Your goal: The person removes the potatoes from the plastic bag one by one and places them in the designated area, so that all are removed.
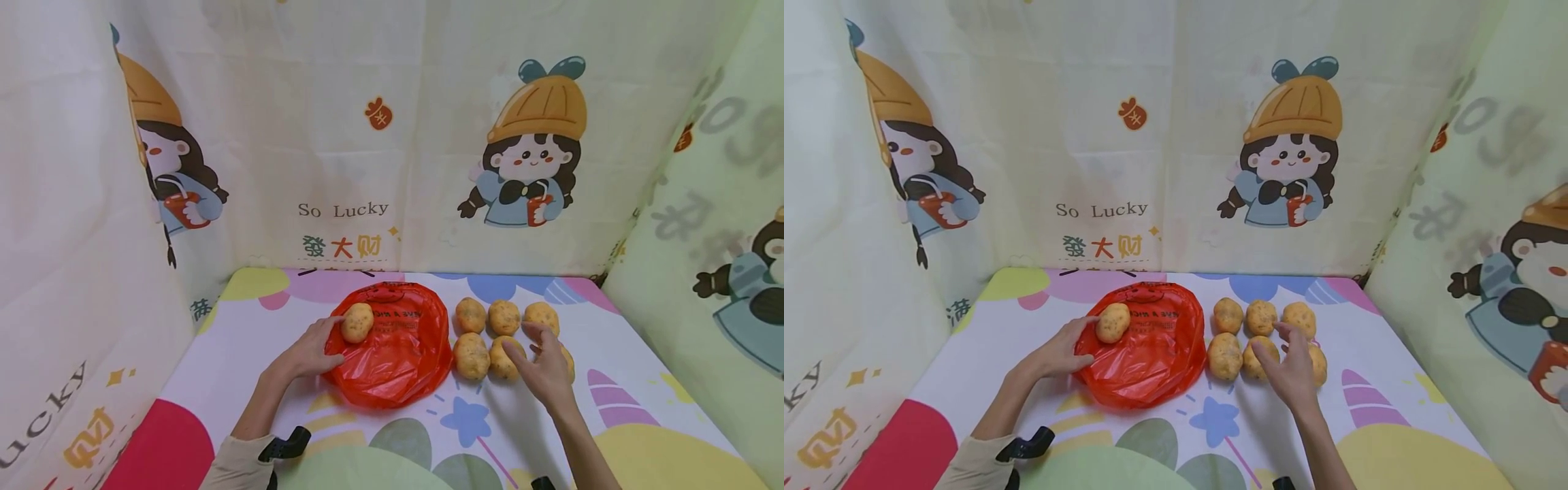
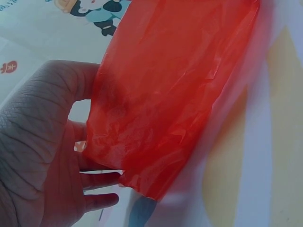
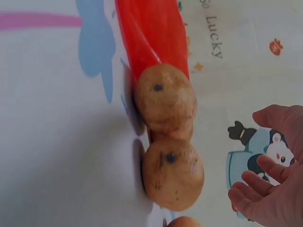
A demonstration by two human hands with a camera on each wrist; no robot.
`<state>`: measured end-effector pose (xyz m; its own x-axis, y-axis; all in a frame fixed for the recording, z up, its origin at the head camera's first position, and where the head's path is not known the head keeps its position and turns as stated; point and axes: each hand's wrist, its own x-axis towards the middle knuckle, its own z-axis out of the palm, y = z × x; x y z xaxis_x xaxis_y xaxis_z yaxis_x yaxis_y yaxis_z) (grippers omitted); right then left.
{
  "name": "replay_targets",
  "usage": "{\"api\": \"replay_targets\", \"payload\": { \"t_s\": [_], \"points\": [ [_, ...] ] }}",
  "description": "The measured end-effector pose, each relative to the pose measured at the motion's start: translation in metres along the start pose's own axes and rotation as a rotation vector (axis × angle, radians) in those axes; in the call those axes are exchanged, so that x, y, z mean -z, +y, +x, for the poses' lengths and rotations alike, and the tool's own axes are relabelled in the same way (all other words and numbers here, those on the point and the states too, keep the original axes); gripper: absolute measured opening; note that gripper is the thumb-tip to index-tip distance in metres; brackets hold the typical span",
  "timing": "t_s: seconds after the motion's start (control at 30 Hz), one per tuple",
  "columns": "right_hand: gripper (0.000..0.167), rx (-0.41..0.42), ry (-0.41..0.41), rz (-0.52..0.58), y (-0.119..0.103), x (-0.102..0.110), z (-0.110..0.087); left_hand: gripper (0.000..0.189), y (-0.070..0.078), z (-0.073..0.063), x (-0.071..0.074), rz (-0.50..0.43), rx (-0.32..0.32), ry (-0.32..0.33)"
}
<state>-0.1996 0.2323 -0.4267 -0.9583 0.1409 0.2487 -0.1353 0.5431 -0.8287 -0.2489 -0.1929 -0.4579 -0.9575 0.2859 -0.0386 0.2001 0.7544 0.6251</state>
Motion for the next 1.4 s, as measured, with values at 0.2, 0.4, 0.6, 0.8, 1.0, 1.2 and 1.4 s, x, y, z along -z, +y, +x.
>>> {"api": "replay_targets", "payload": {
  "t_s": [0.2,0.4,0.6,0.8,1.0,1.2,1.4],
  "points": [
    [0.066,-0.007,-0.042,0.022,-0.012,-0.016,0.001,0.083,-0.001,-0.001,0.000,0.002,0.007,0.001],
    [0.066,-0.016,-0.073,0.019,-0.018,-0.029,0.005,0.083,0.000,-0.002,0.001,0.009,0.009,0.000],
    [0.067,-0.047,-0.112,0.025,-0.026,-0.040,0.007,0.082,0.001,-0.001,0.002,0.020,0.008,-0.005],
    [0.064,-0.041,-0.143,0.043,-0.034,-0.055,0.011,0.081,-0.002,0.000,0.002,0.019,-0.012,-0.004],
    [0.063,-0.036,-0.147,0.047,-0.041,-0.071,0.012,0.080,-0.002,-0.001,0.002,0.011,-0.008,-0.005],
    [0.060,-0.044,-0.172,0.090,-0.047,-0.083,0.012,0.081,0.000,-0.002,0.003,0.006,-0.001,-0.008],
    [0.063,-0.019,-0.200,0.084,-0.054,-0.096,0.013,0.081,0.000,-0.002,0.002,0.003,-0.001,-0.005]
  ]
}}
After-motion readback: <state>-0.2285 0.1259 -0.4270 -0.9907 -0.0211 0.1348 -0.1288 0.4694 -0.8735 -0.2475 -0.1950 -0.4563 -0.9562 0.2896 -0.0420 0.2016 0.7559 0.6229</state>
